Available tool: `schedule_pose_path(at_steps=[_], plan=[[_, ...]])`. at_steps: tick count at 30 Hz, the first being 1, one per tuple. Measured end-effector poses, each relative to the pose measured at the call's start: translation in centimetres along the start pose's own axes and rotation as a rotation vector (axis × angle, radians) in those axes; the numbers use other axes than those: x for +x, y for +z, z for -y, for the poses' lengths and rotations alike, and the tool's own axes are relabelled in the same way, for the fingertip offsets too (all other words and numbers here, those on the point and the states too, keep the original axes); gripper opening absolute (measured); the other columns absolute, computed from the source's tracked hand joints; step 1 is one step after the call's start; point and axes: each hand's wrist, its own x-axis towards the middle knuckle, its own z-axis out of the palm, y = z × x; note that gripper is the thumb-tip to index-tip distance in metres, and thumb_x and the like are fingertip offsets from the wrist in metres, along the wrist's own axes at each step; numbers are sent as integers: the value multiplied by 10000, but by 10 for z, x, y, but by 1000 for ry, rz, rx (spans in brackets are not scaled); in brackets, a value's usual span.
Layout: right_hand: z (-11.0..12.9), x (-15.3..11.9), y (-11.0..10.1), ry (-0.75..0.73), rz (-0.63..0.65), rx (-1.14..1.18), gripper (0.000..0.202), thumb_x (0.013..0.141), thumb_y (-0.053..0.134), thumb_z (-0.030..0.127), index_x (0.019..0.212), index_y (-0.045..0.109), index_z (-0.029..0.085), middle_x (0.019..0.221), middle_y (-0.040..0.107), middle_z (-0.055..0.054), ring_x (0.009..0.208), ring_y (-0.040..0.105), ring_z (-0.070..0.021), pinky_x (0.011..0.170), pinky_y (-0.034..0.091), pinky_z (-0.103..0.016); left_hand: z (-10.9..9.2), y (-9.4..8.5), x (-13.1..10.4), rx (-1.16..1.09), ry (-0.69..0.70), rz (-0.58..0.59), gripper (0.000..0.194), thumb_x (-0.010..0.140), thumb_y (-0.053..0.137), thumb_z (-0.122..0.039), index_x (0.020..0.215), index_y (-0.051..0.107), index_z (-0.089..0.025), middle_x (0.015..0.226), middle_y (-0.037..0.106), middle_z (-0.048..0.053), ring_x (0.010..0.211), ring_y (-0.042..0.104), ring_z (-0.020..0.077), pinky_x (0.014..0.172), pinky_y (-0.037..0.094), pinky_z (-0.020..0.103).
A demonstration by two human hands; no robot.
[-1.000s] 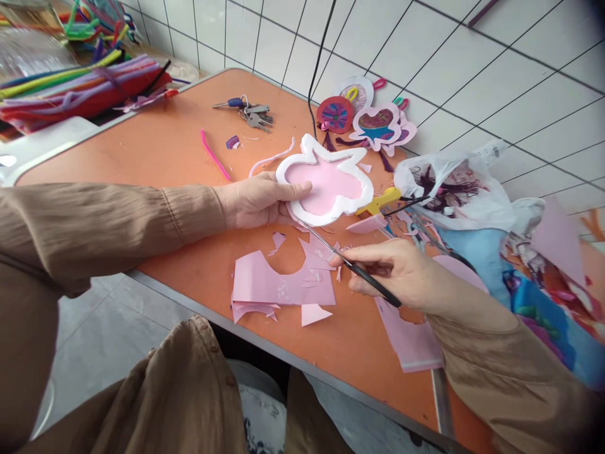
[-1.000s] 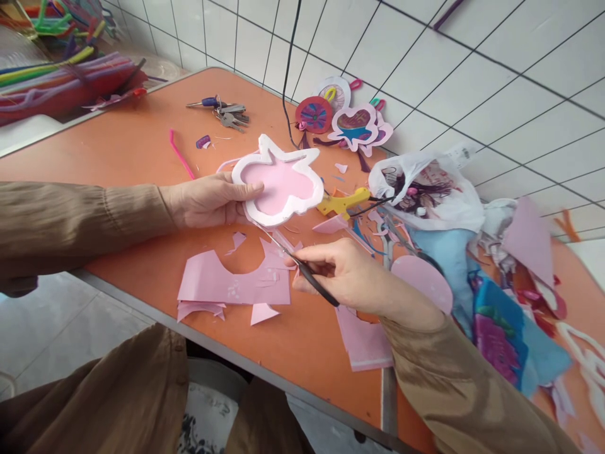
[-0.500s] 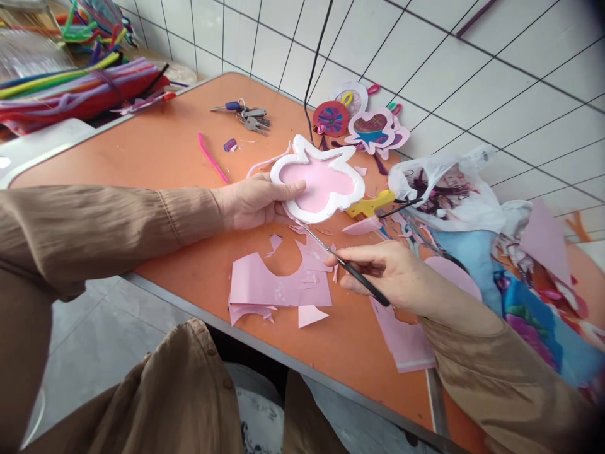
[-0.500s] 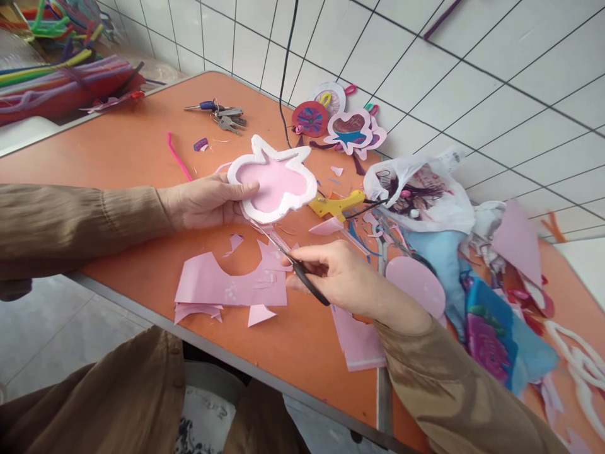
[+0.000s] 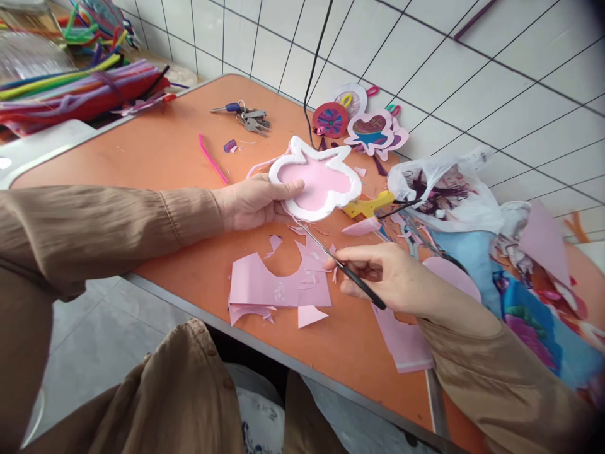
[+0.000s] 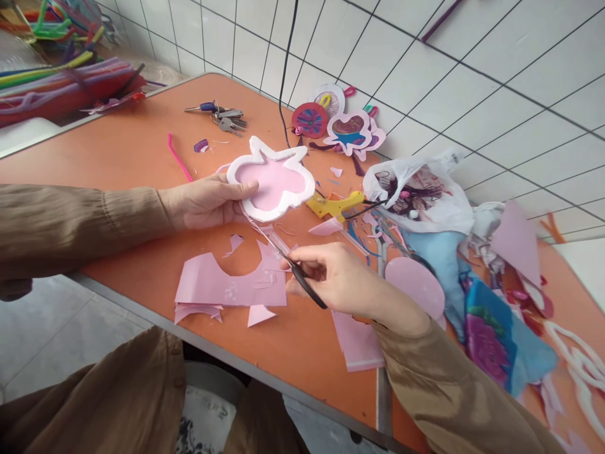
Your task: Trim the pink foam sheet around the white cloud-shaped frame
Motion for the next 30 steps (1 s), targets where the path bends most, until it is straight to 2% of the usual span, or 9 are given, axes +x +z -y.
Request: schedule_pose_path(at_steps=[3,8,15,17,22,27,30], plan=[[0,0,0,-4,19,0,401,745,886,496,940,767,167,649,520,45,590,419,-102,542,365,-249,0,2,-1,-3,-6,-22,189,1009,692,-63,1169,755,-141,1011,825,93,858,799,222,887,674,401],[3,2,-2,21,83,26,416,708,916,480,912,731,168,661,530,47,593,412,-92,539,355,-239,-3,7,-3,-12,1,-51,196,1011,694,-56,1188,744,-124,1033,825,105,845,785,210,881,676,400],[7,-1,2,71,1,93,320,710,855,427,878,738,181,649,564,29,612,530,-124,578,440,-261,2,2,1,-23,17,-31,101,967,773,-98,1024,803,-176,982,824,72,886,795,234,903,674,400],[10,-2,4,80,-8,125,322,697,855,417,877,729,181,637,573,26,613,541,-130,579,445,-263,3,0,2,-28,31,-23,111,951,797,-101,1034,803,-175,994,825,73,889,799,240,891,679,408],[16,-2,7,114,-21,194,435,648,918,487,869,704,180,621,587,21,588,525,-123,554,439,-257,4,-3,3,-42,39,-21,181,914,841,-82,1074,780,-142,1018,837,94,929,812,248,964,668,451],[10,3,9,104,-18,184,517,614,941,578,858,715,182,609,581,21,564,540,-130,533,459,-265,6,-3,4,-37,60,-31,67,983,761,-76,1032,769,-122,942,827,81,804,787,196,976,664,460],[5,4,10,89,-29,159,517,637,930,591,894,747,182,614,584,22,563,552,-134,549,491,-277,8,-3,5,-54,74,-33,68,973,777,-76,1021,760,-122,927,825,74,814,789,192,1002,657,467]])
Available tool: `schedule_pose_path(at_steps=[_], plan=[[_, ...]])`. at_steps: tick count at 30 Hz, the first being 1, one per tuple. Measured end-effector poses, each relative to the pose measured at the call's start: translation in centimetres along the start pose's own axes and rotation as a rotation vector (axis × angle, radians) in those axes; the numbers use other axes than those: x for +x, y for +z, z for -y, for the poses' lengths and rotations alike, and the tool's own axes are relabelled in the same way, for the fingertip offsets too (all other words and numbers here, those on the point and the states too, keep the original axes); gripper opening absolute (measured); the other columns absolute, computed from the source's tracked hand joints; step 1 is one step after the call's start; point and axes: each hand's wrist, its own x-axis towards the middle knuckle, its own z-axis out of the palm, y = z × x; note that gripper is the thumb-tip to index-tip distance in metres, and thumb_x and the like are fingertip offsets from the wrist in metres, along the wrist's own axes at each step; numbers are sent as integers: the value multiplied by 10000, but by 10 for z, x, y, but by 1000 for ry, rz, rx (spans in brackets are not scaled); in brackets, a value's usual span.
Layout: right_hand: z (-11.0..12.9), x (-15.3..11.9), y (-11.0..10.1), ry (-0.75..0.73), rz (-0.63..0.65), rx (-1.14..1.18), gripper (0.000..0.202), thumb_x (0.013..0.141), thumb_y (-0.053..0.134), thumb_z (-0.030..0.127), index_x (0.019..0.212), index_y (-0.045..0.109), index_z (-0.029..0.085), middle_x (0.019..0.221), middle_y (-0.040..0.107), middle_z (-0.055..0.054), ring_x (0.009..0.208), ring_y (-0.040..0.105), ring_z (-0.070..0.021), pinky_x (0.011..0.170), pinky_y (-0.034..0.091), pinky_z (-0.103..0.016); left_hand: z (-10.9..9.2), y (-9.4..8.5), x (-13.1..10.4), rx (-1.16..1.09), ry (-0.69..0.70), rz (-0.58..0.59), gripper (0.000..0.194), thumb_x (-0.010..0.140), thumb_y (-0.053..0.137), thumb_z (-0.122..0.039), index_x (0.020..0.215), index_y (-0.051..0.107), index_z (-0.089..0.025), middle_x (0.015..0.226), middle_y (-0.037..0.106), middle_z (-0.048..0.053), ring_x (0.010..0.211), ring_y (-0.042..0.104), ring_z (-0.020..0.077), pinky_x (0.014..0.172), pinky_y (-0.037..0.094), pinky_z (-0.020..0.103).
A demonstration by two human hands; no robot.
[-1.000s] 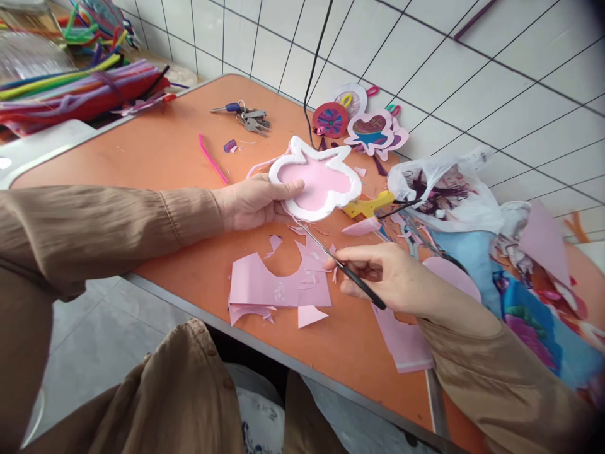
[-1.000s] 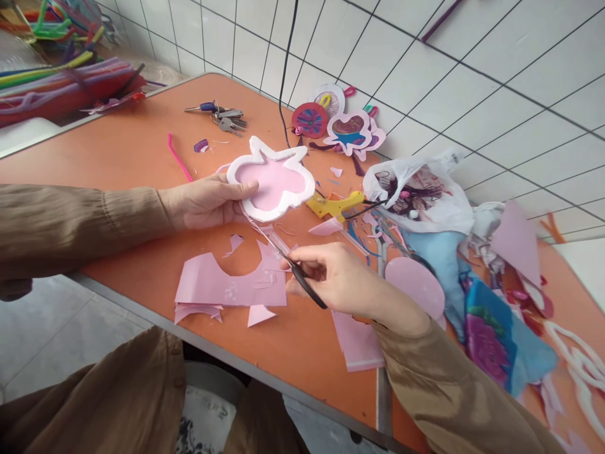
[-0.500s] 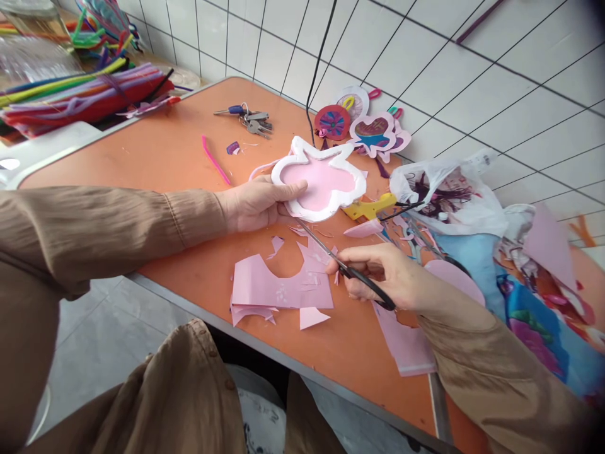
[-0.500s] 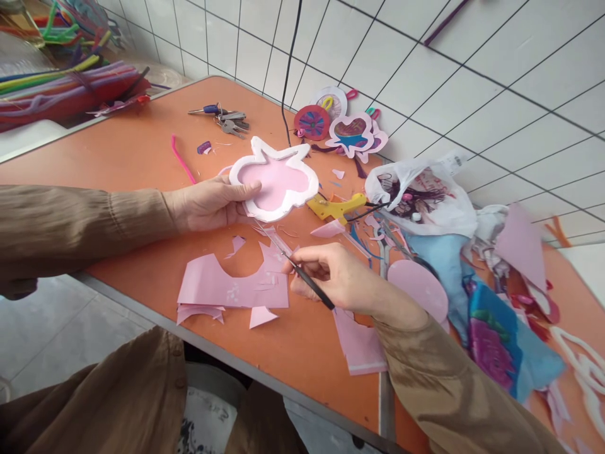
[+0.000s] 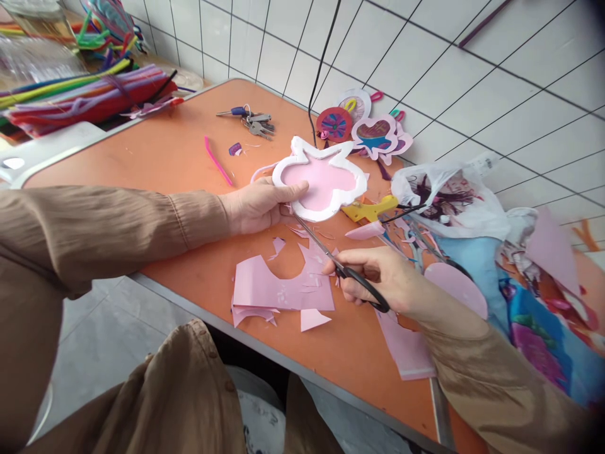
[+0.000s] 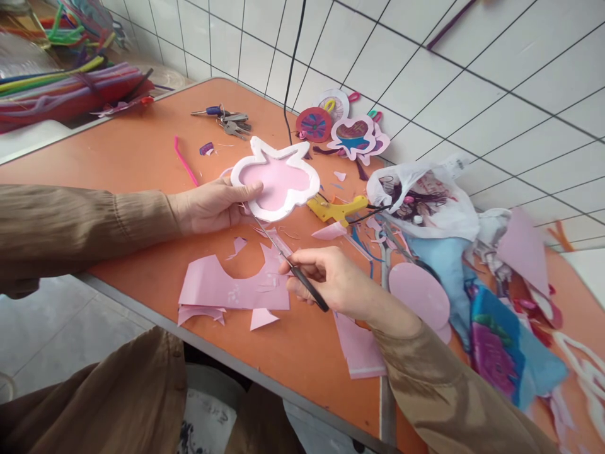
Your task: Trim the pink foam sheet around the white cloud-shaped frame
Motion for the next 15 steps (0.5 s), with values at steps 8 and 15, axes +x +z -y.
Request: schedule_pose_path(at_steps=[8,15], plan=[[-9,4,0,-25,3,7,553,667,910,596,991,786,166,612,596,18,557,550,-135,548,488,-274,-2,4,-1,-37,-7,-15,91,962,792,-74,937,739,-144,747,777,19,735,767,179,991,663,457],[-12,5,3,-46,21,43,543,690,920,564,1012,779,150,602,567,33,559,519,-123,544,441,-261,-1,8,-2,-67,-2,-39,125,978,752,-49,891,743,-140,749,763,24,735,761,188,978,657,463]])
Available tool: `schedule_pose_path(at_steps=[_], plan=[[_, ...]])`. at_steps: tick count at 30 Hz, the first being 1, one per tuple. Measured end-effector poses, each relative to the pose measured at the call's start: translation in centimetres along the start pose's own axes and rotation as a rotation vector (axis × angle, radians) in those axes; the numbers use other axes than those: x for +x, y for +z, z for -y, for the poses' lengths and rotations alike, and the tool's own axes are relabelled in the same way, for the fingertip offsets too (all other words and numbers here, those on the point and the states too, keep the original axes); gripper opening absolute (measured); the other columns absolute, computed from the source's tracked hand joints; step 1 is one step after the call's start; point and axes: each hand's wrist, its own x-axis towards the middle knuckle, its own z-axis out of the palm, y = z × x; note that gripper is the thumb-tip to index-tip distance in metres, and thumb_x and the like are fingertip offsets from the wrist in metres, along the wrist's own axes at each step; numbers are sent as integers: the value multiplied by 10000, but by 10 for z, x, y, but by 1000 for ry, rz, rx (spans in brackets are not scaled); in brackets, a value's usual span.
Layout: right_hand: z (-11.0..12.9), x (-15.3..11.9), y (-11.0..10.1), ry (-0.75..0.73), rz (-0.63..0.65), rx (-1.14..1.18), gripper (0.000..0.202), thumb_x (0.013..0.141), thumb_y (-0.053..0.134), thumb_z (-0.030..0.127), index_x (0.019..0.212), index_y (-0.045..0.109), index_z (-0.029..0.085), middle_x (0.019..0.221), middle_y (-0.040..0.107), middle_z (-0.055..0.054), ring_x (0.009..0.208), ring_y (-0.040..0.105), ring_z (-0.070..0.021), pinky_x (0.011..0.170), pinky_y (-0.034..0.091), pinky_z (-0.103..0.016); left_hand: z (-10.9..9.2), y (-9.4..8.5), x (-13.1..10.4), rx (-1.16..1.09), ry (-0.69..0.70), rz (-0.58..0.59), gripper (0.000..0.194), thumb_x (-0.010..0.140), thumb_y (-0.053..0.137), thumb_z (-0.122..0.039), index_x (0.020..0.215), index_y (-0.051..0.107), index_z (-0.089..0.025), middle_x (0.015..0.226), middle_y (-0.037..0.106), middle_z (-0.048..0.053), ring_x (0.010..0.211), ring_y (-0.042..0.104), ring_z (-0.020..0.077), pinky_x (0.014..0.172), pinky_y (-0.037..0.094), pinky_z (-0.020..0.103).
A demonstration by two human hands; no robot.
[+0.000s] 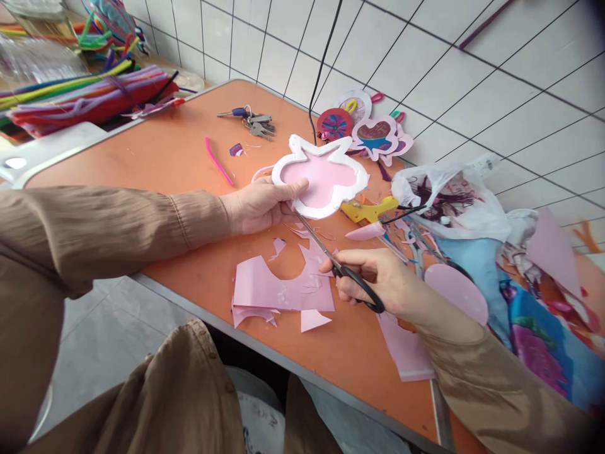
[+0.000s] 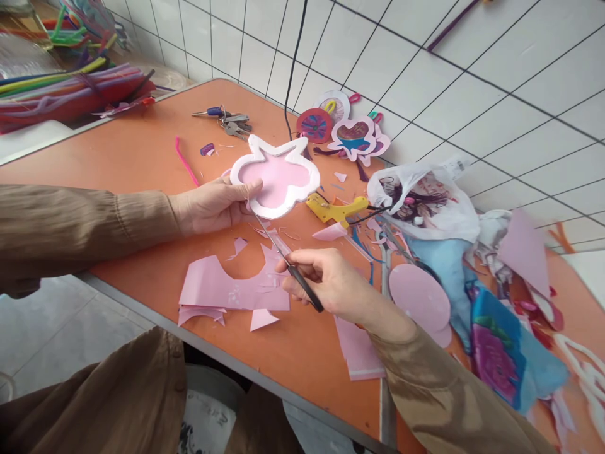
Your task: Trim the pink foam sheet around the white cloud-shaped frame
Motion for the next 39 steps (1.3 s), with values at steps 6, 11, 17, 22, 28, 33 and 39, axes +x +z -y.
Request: schedule_pose_path(at_steps=[6,11,17,22,28,33,39], plan=[[4,-3,-1,-14,11,-31,518,730,906,559,1011,772,144,611,564,33,566,521,-121,559,432,-263,-1,0,0,-3,8,-18,126,997,739,-64,888,732,-129,738,755,31,658,720,156,878,682,406],[5,-3,-1,-26,-4,-39,525,737,894,577,1000,758,144,613,556,35,563,523,-120,565,428,-265,0,-1,2,-26,20,6,126,991,742,-48,899,710,-129,680,722,2,633,719,138,822,690,353],[4,-3,-2,-29,-7,-53,516,746,890,586,989,752,152,618,553,34,565,516,-121,563,426,-271,1,-6,6,-34,15,41,73,974,795,-93,951,732,-122,788,787,46,689,768,165,827,687,342],[1,-2,-1,-55,-5,-46,507,757,883,581,987,746,150,622,551,34,567,527,-122,570,427,-271,1,-4,3,-20,5,35,90,1042,690,-87,969,735,-115,767,786,48,655,756,162,813,693,366],[3,0,4,-67,-33,-88,521,748,847,619,946,736,150,607,513,39,557,480,-121,563,386,-283,4,-5,3,-27,11,35,40,1025,717,-86,1007,723,-122,784,790,44,685,767,167,848,696,383],[12,-1,10,-54,-60,-123,459,735,831,571,908,712,162,608,498,45,575,434,-116,564,348,-281,3,-5,2,-29,5,54,54,1012,734,-82,1009,714,-132,760,772,30,710,772,182,893,686,425],[13,0,15,-77,-114,-120,374,737,808,513,872,698,183,615,481,57,573,392,-104,541,340,-274,3,-5,1,-34,16,47,78,1030,697,-68,996,703,-137,773,772,25,709,762,177,925,678,471]])
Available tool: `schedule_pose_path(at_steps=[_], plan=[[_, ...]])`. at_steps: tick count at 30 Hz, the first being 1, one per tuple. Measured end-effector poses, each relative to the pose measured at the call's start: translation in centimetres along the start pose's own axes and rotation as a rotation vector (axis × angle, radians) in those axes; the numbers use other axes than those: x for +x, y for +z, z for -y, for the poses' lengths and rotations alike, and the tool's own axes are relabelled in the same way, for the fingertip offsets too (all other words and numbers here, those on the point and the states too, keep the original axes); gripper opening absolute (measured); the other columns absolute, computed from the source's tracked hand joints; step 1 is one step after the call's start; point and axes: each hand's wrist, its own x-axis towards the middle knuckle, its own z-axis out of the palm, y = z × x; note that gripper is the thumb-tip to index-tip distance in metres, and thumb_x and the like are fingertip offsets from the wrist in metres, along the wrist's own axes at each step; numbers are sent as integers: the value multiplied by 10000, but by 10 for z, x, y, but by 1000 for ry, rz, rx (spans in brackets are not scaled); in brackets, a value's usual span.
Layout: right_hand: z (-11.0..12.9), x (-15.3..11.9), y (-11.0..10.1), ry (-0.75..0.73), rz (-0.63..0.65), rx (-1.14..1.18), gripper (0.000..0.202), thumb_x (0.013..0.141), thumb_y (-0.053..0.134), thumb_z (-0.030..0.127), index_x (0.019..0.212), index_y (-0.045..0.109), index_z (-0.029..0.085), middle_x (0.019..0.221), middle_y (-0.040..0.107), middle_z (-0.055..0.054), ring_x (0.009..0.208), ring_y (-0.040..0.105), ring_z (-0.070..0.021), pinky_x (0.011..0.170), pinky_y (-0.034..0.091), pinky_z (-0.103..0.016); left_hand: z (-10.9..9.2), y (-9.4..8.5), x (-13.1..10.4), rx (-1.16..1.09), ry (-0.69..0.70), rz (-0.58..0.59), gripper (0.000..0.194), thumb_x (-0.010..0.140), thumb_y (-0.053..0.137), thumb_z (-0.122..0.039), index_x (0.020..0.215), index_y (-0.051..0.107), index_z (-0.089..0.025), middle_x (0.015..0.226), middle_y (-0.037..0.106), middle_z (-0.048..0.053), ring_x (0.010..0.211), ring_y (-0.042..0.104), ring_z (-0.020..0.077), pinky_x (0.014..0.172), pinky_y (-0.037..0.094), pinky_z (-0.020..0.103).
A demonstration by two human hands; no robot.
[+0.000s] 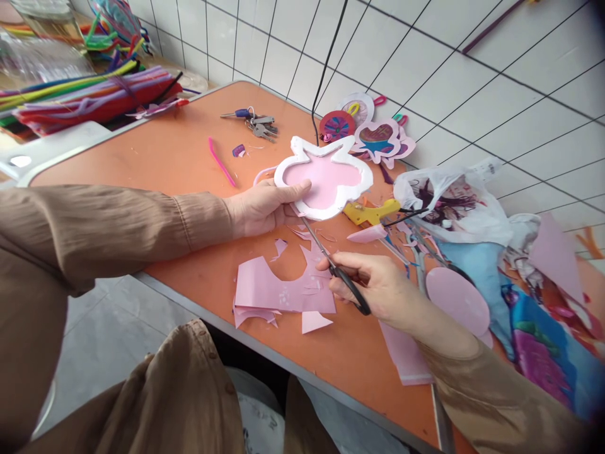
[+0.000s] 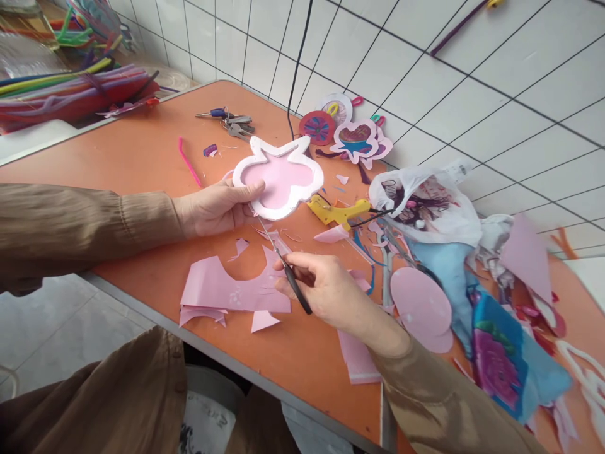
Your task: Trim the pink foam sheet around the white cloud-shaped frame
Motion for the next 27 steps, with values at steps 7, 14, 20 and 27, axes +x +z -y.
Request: schedule_pose_path(at_steps=[7,14,20,27], plan=[[-2,-1,3,17,-37,-13,409,726,789,538,896,708,174,616,456,61,573,374,-109,552,338,-282,0,-3,1,31,-3,30,118,1042,692,-100,932,720,-135,749,770,45,698,764,182,838,682,393],[2,-2,5,3,-62,-48,412,745,781,562,875,706,179,609,466,56,579,371,-113,572,360,-288,0,-2,2,55,-4,1,81,1029,718,-105,951,711,-125,780,787,63,664,766,185,694,665,320],[0,-1,4,-5,-29,-18,430,744,821,568,875,702,176,615,498,47,577,407,-112,557,363,-276,1,-3,1,19,-1,4,50,1003,755,-92,979,723,-123,815,793,59,697,772,183,804,680,374],[-8,-2,-1,-47,27,-20,384,802,810,514,938,724,166,611,502,46,560,406,-104,543,345,-268,2,-3,2,-18,2,27,56,992,768,-96,999,726,-132,812,791,45,717,768,181,924,677,447]])
